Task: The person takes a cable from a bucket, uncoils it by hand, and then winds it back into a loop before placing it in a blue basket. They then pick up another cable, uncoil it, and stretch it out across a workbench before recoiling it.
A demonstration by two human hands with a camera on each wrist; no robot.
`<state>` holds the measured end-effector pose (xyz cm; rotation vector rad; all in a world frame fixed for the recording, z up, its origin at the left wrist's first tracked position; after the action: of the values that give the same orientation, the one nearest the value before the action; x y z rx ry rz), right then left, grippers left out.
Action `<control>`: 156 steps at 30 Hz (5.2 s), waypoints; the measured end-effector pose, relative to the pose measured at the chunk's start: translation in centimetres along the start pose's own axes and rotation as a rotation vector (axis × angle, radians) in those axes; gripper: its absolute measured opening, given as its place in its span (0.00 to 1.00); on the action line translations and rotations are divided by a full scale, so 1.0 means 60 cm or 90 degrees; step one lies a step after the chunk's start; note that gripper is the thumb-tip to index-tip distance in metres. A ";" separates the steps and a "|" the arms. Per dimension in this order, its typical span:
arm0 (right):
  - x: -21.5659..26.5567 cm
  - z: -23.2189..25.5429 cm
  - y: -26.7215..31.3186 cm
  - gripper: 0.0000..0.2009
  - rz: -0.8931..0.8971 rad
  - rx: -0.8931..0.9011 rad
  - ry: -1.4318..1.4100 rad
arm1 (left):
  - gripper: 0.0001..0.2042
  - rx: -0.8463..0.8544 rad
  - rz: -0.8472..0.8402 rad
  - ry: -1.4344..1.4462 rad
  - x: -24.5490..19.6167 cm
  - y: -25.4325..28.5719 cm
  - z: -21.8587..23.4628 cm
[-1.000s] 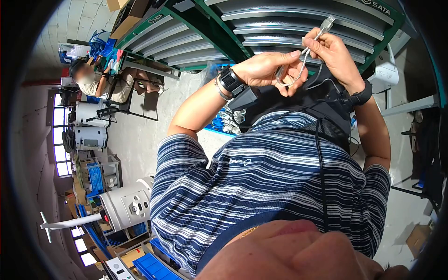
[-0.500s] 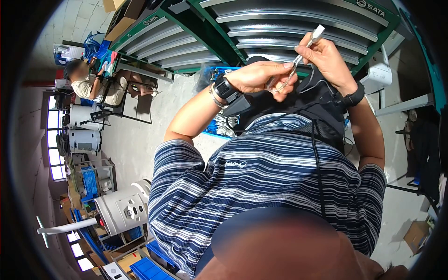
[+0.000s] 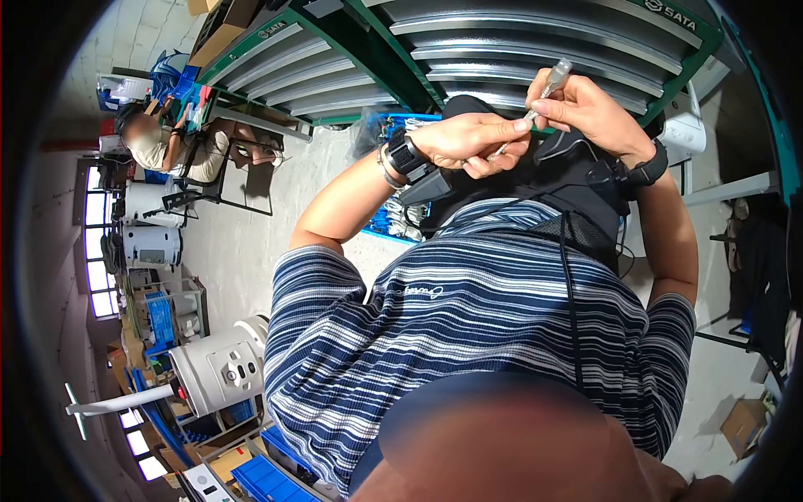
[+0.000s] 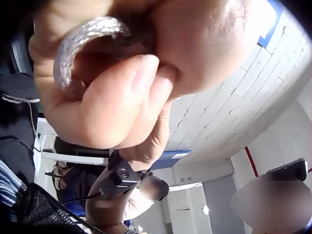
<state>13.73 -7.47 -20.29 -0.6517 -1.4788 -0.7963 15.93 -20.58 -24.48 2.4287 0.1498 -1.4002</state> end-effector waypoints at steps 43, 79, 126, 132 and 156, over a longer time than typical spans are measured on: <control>-0.045 0.038 -0.005 0.31 0.017 -0.248 -0.216 | 0.21 -0.312 -0.369 -0.122 -0.067 -0.031 0.021; -0.056 0.025 -0.015 0.23 0.103 -0.168 -0.176 | 0.20 -0.237 -0.393 -0.066 -0.065 -0.063 -0.001; 0.040 -0.033 0.070 0.08 0.243 -0.361 0.658 | 0.17 -0.192 -0.184 -0.201 -0.006 -0.045 0.009; 0.038 0.000 0.076 0.08 0.163 -0.303 0.591 | 0.17 -0.172 -0.129 -0.063 0.003 -0.039 -0.008; 0.039 0.003 0.091 0.14 -0.017 -0.389 0.372 | 0.17 -0.185 -0.259 -0.258 -0.008 -0.016 -0.028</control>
<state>17.78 -4.22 -17.42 -0.7611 -0.7054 -1.3465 16.83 -19.10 -23.51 1.9014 0.7244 -1.8589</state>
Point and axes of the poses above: each hand's wrist, its own y-axis away from the middle knuckle, its own z-axis out of the back of the hand, x = y × z, the point moved 7 cm from there along -y, towards the middle knuckle, and after that the axes turned 13 degrees about -z, right-handed, at the moved point
